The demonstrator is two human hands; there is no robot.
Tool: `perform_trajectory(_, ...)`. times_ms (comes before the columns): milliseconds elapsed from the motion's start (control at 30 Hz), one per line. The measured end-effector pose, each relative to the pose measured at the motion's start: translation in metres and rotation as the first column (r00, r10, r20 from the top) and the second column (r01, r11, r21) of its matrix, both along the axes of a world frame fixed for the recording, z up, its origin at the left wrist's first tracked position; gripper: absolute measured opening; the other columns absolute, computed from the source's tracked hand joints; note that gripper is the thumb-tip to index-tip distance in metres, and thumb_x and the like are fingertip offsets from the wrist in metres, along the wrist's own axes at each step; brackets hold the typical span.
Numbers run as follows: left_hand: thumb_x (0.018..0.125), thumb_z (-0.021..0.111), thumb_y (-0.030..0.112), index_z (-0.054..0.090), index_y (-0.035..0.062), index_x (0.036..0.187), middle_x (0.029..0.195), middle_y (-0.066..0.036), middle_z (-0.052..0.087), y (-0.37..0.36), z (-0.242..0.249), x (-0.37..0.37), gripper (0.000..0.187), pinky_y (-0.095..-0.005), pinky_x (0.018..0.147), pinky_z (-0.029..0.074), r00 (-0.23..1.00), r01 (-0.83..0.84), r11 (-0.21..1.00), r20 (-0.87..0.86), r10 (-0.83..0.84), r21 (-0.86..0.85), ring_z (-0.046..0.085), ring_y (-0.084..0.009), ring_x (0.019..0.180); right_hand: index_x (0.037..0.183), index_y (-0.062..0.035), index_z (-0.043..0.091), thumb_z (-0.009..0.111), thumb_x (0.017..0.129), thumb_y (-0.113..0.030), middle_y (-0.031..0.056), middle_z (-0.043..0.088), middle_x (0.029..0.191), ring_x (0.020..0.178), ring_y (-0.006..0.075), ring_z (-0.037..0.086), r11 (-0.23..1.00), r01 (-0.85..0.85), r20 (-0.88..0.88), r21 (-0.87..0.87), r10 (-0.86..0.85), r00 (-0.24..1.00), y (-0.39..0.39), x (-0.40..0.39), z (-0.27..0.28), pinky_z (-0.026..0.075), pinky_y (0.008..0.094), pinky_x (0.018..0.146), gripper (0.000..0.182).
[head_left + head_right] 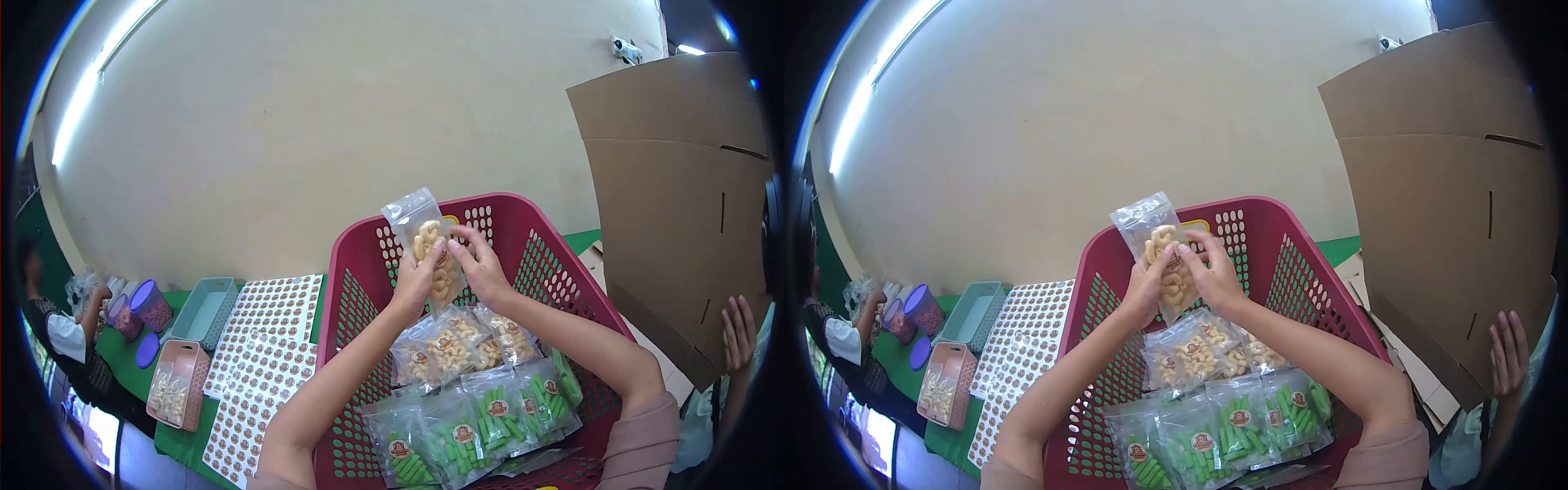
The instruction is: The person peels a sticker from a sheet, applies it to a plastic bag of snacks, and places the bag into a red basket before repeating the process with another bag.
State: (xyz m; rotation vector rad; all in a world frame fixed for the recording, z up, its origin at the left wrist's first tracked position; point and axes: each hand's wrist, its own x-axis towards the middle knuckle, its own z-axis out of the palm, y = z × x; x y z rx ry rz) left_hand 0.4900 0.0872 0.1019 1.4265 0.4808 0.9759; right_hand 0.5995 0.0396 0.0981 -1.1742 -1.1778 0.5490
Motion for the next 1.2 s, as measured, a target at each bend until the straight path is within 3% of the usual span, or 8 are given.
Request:
perform_trajectory(100,0.085,0.051,0.025,0.047,0.001,0.105,0.09,-0.006,0.056,0.0,-0.001,0.003,0.032,-0.0236,0.068,0.044,0.985,-0.007,0.986,0.17,0.036,-0.168,0.055,-0.0109,0.078,0.106,0.0002,0.048,0.049,0.083,-0.037,0.0117,0.052,0.095,0.089,0.0155,0.049,0.975,0.222,-0.083,-0.025,-0.223,0.971,-0.001,-0.003,0.0,0.043,0.0294,0.073,0.044)
perform_trajectory(167,0.085,0.05,0.024,0.051,-0.0001,0.102,0.09,-0.006,0.057,0.003,-0.009,0.006,0.029,-0.0245,0.066,0.045,0.982,-0.162,0.974,0.125,0.144,0.157,0.054,-0.0102,0.077,0.099,0.0015,0.05,0.051,0.083,-0.039,0.0077,0.054,0.091,0.083,0.0116,0.05,0.968,-0.191,-0.199,-0.163,0.158,0.967,0.003,0.012,-0.008,0.042,0.0247,0.071,0.044)
perform_trajectory(300,0.085,0.05,0.022,0.051,0.0014,0.104,0.088,-0.005,0.057,0.006,-0.032,0.012,0.028,-0.0221,0.058,0.046,0.982,-0.184,0.975,0.056,0.178,0.121,0.055,-0.0077,0.071,0.094,-0.0032,0.053,0.046,0.087,-0.035,-0.0023,0.051,0.075,0.065,0.0024,0.044,0.992,-0.071,-0.007,-0.104,0.07,0.998,0.003,0.012,-0.032,0.039,0.0191,0.059,0.033)
perform_trajectory(433,0.085,0.05,0.023,0.054,0.0013,0.101,0.083,-0.005,0.058,0.01,-0.063,0.012,0.028,-0.0225,0.057,0.046,0.969,-0.145,0.989,-0.202,0.144,0.012,0.055,-0.0076,0.07,0.076,0.0003,0.051,0.046,0.085,-0.036,0.0056,0.053,0.065,0.061,0.0092,0.045,0.987,0.044,0.037,-0.154,-0.038,0.999,0.002,0.013,-0.075,0.038,0.0257,0.057,0.038)
perform_trajectory(633,0.07,0.065,0.039,0.042,-0.0042,0.106,0.094,-0.013,0.053,0.034,-0.091,-0.003,0.06,-0.0392,0.055,0.049,0.765,-0.031,0.993,-0.642,-0.051,-0.115,0.057,-0.0242,0.075,0.102,-0.0014,0.042,0.043,0.087,-0.03,0.0088,0.051,0.095,0.08,0.0111,0.049,0.863,0.001,-0.012,-0.505,-0.009,1.0,0.003,0.023,-0.127,0.041,0.0255,0.07,0.032)
perform_trajectory(767,0.055,0.078,0.031,0.014,-0.0095,0.116,0.108,-0.028,0.046,0.053,-0.089,-0.016,0.097,-0.0404,0.061,0.053,0.455,-0.127,0.987,-0.89,-0.032,-0.101,0.056,-0.0358,0.087,0.115,0.0038,0.031,0.049,0.082,-0.02,0.0141,0.045,0.108,0.09,0.021,0.052,0.655,-0.34,-0.325,-0.675,0.15,0.934,-0.01,0.001,-0.109,0.045,0.0324,0.078,0.044)
perform_trajectory(1033,0.073,0.052,0.052,0.041,-0.0004,0.118,0.105,-0.025,0.052,0.047,-0.103,-0.026,0.07,-0.0407,0.065,0.051,-0.184,0.122,0.937,-0.935,-0.303,-0.328,0.061,-0.0288,0.081,0.126,0.011,0.018,0.056,0.075,-0.031,0.0243,0.039,0.117,0.106,0.0279,0.044,0.294,-0.406,-0.166,-0.866,0.596,0.785,-0.014,-0.016,-0.097,0.039,0.032,0.087,0.076)
perform_trajectory(1200,0.073,0.053,0.048,0.043,-0.0164,0.107,0.099,-0.029,0.053,0.029,-0.036,-0.033,0.074,-0.0396,0.056,0.054,0.077,0.174,0.98,-0.991,-0.109,-0.094,0.06,-0.0373,0.073,0.119,0.0099,0.034,0.051,0.074,-0.042,0.0249,0.039,0.121,0.112,0.0324,0.041,0.425,-0.096,0.312,-0.9,0.782,0.539,-0.012,-0.024,-0.07,0.033,0.0367,0.092,0.071)
